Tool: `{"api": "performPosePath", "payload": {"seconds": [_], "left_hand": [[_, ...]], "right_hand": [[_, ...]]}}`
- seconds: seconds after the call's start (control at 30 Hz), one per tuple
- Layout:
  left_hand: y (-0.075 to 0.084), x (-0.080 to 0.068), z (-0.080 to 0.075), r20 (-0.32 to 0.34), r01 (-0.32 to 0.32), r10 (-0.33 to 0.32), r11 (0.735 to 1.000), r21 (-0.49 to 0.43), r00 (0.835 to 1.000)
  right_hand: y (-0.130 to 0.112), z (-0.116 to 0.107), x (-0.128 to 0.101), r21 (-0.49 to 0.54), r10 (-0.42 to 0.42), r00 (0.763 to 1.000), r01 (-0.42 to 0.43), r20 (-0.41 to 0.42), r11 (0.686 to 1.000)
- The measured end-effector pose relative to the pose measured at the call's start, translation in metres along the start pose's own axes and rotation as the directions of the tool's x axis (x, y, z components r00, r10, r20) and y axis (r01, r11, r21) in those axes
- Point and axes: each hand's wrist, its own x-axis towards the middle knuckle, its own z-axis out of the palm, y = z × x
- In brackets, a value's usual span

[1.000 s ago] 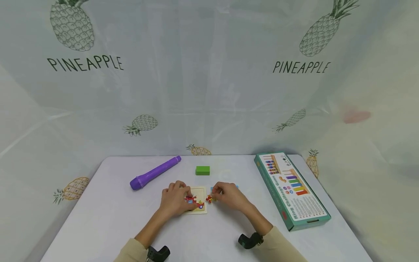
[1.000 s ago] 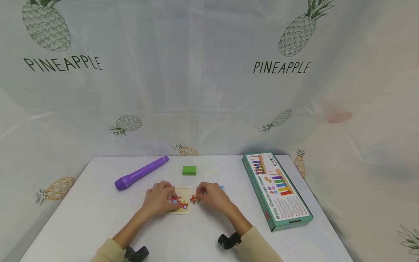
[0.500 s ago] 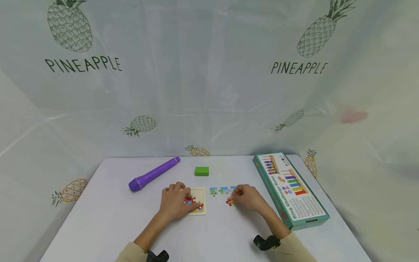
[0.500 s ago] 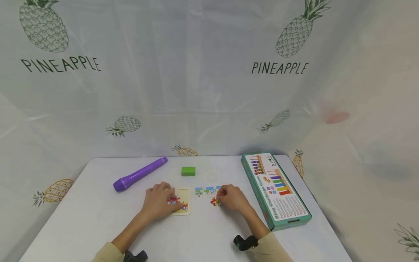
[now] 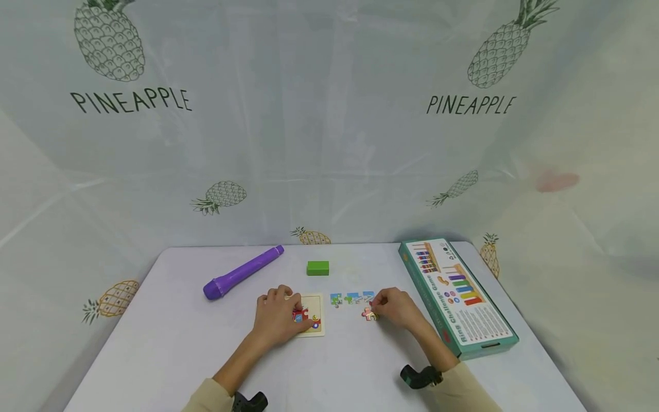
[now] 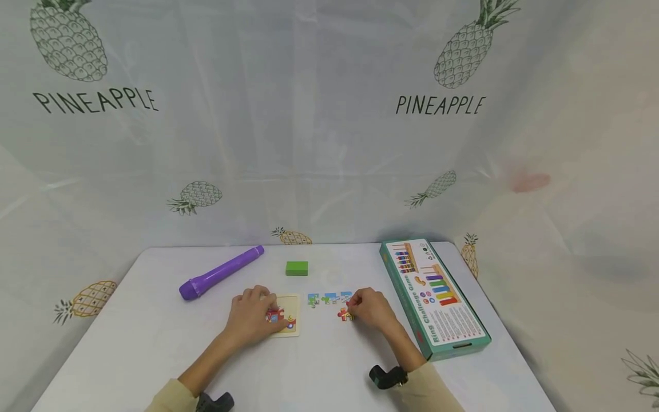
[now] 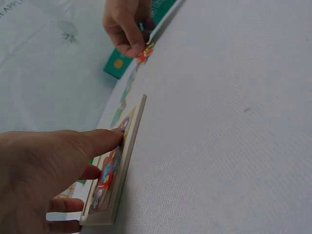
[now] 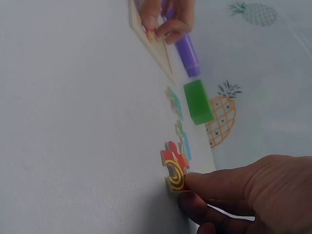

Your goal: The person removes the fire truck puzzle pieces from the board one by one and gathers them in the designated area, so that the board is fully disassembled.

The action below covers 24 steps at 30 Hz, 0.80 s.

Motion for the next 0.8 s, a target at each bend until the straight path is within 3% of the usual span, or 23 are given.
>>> {"api": "performPosePath", "payload": {"seconds": [0.8], "left_hand": [[0.001,-0.0014,-0.0002,-0.003,-0.02,0.02,1.0,-0.012,1.0]], "right_hand": [[-0.0046,-0.0015,-0.0004,-0.054,0.035,0.998,-0.037,-0.045,0.998]]}}
